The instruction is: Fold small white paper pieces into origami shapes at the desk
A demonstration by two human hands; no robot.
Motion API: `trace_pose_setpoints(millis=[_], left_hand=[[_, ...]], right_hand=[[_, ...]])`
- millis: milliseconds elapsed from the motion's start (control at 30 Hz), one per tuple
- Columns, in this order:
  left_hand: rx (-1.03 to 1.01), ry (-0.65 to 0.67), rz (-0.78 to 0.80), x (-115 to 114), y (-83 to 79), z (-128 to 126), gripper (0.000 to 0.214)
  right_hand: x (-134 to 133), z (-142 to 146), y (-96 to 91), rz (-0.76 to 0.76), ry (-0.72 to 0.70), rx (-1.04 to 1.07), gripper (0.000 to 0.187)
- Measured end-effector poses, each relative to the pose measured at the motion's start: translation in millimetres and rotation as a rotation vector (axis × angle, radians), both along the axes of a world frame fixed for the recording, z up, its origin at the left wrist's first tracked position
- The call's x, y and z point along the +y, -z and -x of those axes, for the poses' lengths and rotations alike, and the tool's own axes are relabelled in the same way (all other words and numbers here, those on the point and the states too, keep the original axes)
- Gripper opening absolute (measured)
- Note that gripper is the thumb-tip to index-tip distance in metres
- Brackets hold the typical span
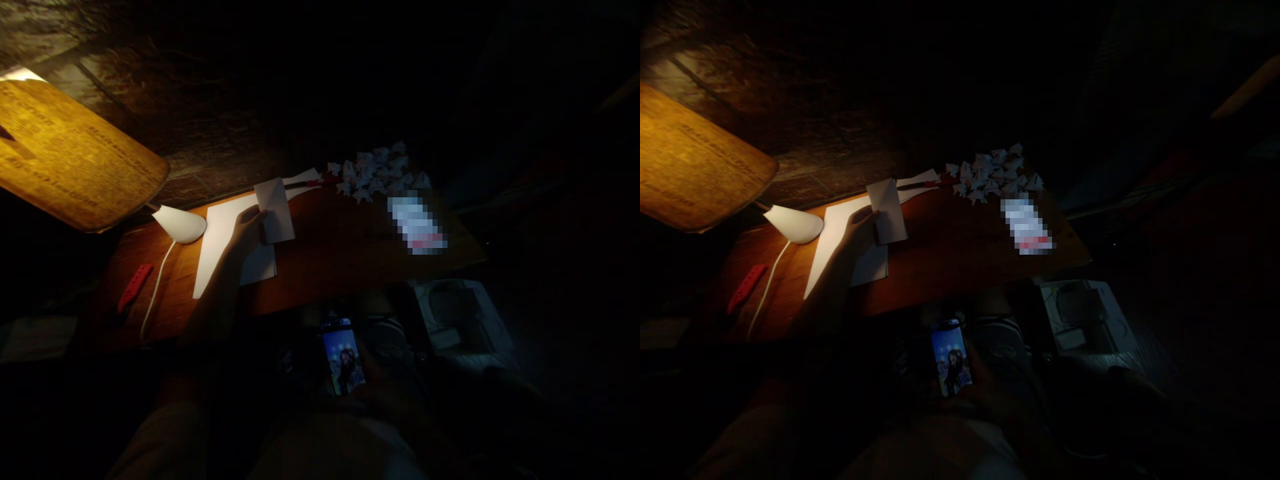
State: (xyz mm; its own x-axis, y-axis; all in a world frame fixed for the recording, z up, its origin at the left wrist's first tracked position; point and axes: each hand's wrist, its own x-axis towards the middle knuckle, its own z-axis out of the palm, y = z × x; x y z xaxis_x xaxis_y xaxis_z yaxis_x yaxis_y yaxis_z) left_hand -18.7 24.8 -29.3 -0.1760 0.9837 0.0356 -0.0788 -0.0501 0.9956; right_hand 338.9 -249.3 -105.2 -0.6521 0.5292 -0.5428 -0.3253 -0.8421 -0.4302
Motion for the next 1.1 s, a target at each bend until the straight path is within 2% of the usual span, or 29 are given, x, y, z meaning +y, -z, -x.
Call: trace_pose_setpoints(millis=[300,533,667,833,967,1100], left_hand=[[-0.006,0.004,-0.010,-3,-3.7,-3,0.031],[0.007,0.026,-0.017,-2,-2.7,-2,0.035],[0.027,0.011,-0.025,0,-0.1,-1,0.036],[0.034,0.013,-0.029,0,0.1,-1,0.038],[0.025,0.002,-0.026,-1,-0.5,-3,0.037],[0.027,-0.008,-0.026,-2,-1.2,-5,0.035]], right_hand=[[-2,4,6.6,0.038,0.034,0.059,0.123],[2,10,3.9,-0.075,0.163,-0.155,0.096],[2,11,7.5,-0.077,0.195,-0.188,0.085],[1,13,12.9,-0.055,0.223,-0.235,0.083],[4,17,6.2,-0.037,0.230,-0.273,0.081],[9,19,-0.6,0.018,0.238,-0.213,0.081]])
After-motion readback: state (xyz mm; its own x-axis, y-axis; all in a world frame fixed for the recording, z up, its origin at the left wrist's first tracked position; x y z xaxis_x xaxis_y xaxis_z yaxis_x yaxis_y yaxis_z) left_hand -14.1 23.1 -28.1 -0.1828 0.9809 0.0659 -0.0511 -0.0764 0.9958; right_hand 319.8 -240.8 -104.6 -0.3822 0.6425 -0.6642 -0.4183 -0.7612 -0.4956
